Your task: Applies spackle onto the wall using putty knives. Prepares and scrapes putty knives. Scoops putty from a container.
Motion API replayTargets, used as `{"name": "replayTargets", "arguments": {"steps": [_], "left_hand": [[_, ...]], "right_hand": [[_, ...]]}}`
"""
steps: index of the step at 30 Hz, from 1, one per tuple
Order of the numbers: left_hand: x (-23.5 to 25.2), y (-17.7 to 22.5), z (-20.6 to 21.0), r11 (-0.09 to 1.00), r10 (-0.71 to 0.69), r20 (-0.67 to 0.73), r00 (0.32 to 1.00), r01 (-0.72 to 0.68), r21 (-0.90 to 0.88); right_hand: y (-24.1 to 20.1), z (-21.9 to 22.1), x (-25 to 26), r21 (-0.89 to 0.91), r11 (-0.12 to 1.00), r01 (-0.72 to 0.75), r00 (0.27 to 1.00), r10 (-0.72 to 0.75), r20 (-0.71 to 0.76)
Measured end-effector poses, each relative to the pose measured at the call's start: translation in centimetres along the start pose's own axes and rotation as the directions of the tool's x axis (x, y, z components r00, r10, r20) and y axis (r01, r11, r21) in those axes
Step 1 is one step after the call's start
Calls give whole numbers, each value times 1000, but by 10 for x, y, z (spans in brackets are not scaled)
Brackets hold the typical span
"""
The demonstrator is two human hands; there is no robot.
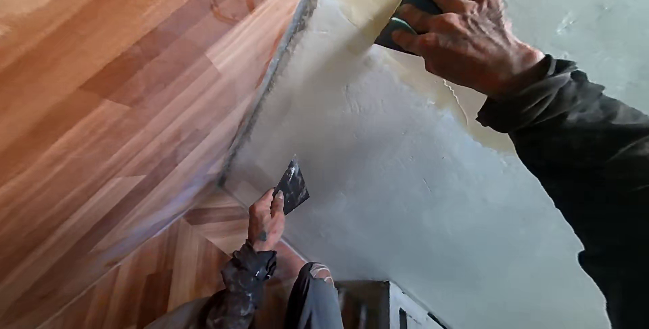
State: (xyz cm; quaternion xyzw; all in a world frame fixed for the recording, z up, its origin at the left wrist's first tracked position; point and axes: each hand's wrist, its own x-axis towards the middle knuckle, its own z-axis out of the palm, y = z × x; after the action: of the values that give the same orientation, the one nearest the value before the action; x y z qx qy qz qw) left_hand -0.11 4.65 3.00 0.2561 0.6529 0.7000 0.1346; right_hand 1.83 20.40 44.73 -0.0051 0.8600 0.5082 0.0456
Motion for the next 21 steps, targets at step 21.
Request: {"name": "replayTargets", "arguments": {"steps": [21], "left_hand": [[-12,-2,4,996,-76,41,996,74,47]], "right_hand": [[-18,1,-122,-20,990,-136,971,137,195]]}}
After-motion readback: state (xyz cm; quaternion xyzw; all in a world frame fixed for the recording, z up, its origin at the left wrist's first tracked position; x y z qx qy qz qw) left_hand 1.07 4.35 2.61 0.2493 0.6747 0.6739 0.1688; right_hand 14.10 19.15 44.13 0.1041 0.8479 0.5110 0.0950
